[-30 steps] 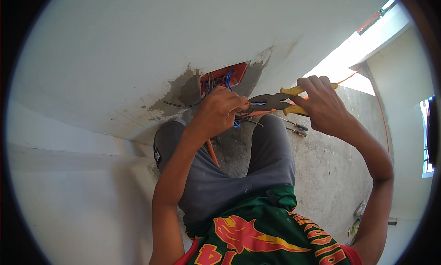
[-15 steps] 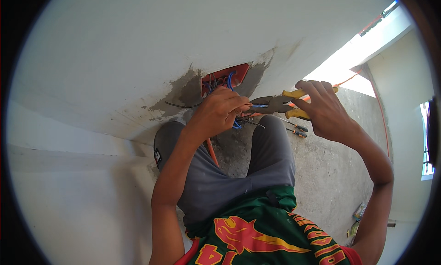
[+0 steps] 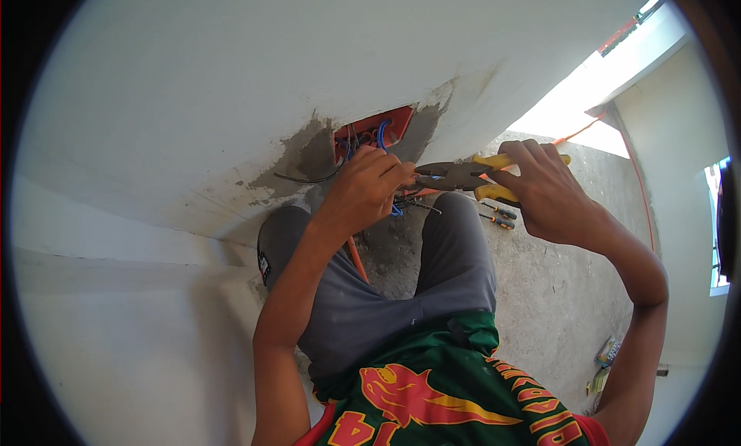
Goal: The recorder is stripping and taping electrical wires to prepare them for an outlet installation in a wall junction box.
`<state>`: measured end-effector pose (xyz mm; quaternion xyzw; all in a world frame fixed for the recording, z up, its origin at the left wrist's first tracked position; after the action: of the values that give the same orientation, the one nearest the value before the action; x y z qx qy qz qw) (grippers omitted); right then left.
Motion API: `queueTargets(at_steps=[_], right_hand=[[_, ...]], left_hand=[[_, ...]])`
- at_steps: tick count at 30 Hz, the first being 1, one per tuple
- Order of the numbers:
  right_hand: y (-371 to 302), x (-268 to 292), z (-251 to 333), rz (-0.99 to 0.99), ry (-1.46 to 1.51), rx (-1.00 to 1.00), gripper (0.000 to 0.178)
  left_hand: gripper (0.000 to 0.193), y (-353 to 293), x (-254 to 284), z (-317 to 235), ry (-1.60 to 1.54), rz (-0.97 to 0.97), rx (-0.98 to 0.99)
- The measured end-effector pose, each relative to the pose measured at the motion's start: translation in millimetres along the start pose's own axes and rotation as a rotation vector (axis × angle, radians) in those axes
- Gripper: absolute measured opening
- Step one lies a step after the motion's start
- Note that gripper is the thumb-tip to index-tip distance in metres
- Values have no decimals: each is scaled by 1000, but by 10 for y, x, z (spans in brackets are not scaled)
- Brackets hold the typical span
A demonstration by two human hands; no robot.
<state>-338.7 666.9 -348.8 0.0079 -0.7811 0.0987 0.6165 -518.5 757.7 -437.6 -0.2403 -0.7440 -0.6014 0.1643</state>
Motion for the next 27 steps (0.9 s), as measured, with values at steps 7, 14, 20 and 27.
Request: queueTargets(at_steps=[7,14,20,27], right_hand=[[-3,-16,61,-23,-88,63,44],[-3,76,45,-88,-90,73,45],[-4,102,49,-117,-107,83,43],[41,77,52,-16,-109,34,42]], left_hand=[[26,0,18,0,-10,-8,2],[24,-2,19,11,-34,-20,15],[25,18,27,0,-33,-17,10],[26,0,27,18,-63,-16,15]])
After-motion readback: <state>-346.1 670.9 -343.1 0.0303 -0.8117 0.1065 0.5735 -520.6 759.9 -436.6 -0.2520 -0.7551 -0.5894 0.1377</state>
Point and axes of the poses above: each hand's wrist, its own y-axis towards the middle knuckle, its own x-axis out of the back of the hand, z = x × y, the point moved 7 cm from there along y, towards the middle knuckle, and after that the axes turned 11 degrees about -x, right-handed, at the moved point
